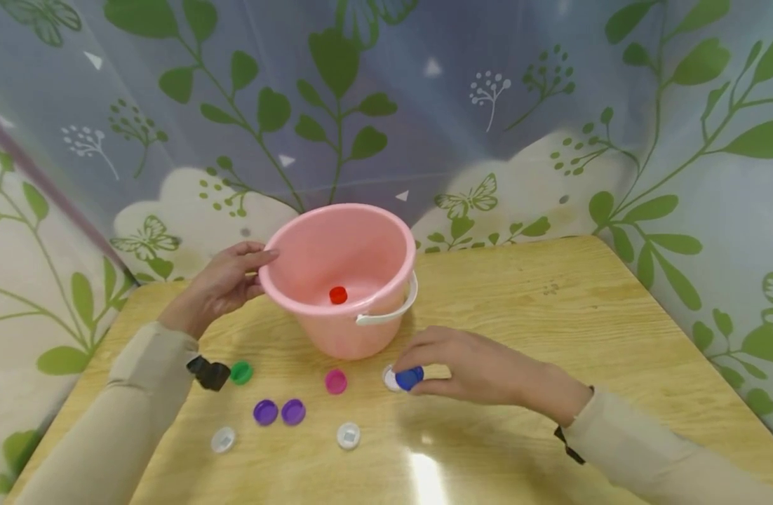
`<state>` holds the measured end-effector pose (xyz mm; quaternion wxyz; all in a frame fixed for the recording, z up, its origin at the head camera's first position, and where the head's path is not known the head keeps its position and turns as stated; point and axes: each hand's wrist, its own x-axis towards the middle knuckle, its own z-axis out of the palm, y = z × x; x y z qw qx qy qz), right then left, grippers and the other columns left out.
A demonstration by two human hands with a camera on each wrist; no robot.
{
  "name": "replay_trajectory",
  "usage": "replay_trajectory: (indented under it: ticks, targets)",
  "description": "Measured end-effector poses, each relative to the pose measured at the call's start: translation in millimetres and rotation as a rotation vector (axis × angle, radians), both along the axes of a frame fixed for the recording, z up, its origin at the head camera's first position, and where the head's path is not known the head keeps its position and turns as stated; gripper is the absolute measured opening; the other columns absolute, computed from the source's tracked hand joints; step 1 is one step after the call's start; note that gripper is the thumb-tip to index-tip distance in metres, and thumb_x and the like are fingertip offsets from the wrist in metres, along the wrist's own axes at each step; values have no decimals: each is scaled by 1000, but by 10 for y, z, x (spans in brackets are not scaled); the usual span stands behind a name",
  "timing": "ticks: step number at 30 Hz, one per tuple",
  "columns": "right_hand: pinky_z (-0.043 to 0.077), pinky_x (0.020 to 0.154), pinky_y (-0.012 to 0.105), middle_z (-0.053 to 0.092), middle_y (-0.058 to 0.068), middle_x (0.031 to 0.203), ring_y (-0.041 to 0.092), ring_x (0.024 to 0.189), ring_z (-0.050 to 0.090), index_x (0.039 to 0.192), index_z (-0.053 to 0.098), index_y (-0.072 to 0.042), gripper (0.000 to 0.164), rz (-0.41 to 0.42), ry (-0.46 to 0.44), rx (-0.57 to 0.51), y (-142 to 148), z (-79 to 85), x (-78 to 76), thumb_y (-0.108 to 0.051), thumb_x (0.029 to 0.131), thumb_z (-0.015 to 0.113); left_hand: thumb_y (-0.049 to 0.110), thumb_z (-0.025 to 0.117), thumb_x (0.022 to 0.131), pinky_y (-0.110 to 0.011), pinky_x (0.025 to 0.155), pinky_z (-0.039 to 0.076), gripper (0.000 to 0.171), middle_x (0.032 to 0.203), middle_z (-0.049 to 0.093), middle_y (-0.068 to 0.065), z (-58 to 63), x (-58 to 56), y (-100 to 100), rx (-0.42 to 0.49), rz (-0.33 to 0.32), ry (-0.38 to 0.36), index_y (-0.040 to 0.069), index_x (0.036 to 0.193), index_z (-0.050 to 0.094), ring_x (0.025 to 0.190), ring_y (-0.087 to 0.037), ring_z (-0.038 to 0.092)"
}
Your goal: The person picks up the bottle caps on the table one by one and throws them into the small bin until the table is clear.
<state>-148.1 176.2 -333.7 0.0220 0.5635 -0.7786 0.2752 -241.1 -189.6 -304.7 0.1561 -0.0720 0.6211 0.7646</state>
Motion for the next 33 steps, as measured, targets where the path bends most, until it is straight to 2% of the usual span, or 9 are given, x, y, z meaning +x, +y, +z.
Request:
replay_trajectory:
  ticks: [3,8,14,22,28,33]
  targets:
    - [52,85,29,59,-4,117,13,105,56,116,66,-16,32,-7,11,-42,-7,185,-56,-12,85,73,14,64,93,-23,53,56,30,77,59,-10,1,-1,-1,2,1,0,4,113,44,52,-13,59]
    - [52,86,29,60,-1,121,13,108,57,118,65,-15,37,-40,-30,-123,-50,453,-195,-6,84,73,13,64,93,-23,54,56,30,77,58,-10,14,0,-4,-1,1,6,4,113,44,53,-13,59]
    - [52,86,29,60,-1,120,13,106,57,118,65,-13,36,-114,-4,-139,-92,655,-375,-4,83,74,14,63,93,-23,55,56,29,78,58,-10,14,4,0,1,1,6,4,114,45,53,-13,59]
    - [54,82,28,61,5,112,17,100,59,115,65,-3,32,-169,-25,-198,-193,680,-726,1,84,71,14,64,93,-23,54,56,29,77,58,-10,8,13,-3,2,-1,12,4,113,45,53,-13,59]
    - [53,86,33,60,10,114,22,99,61,118,61,2,33,-255,-56,-161,-301,667,-972,-4,87,70,13,64,93,-22,53,55,28,76,59,-9,-3,8,6,3,7,5,5,112,45,53,-13,60]
    - [52,88,35,59,11,113,23,100,61,120,60,1,34,-306,-84,-134,-395,649,-1128,-10,90,68,14,65,92,-22,52,55,28,74,60,-9,3,6,-1,-14,6,7,5,111,45,52,-13,60]
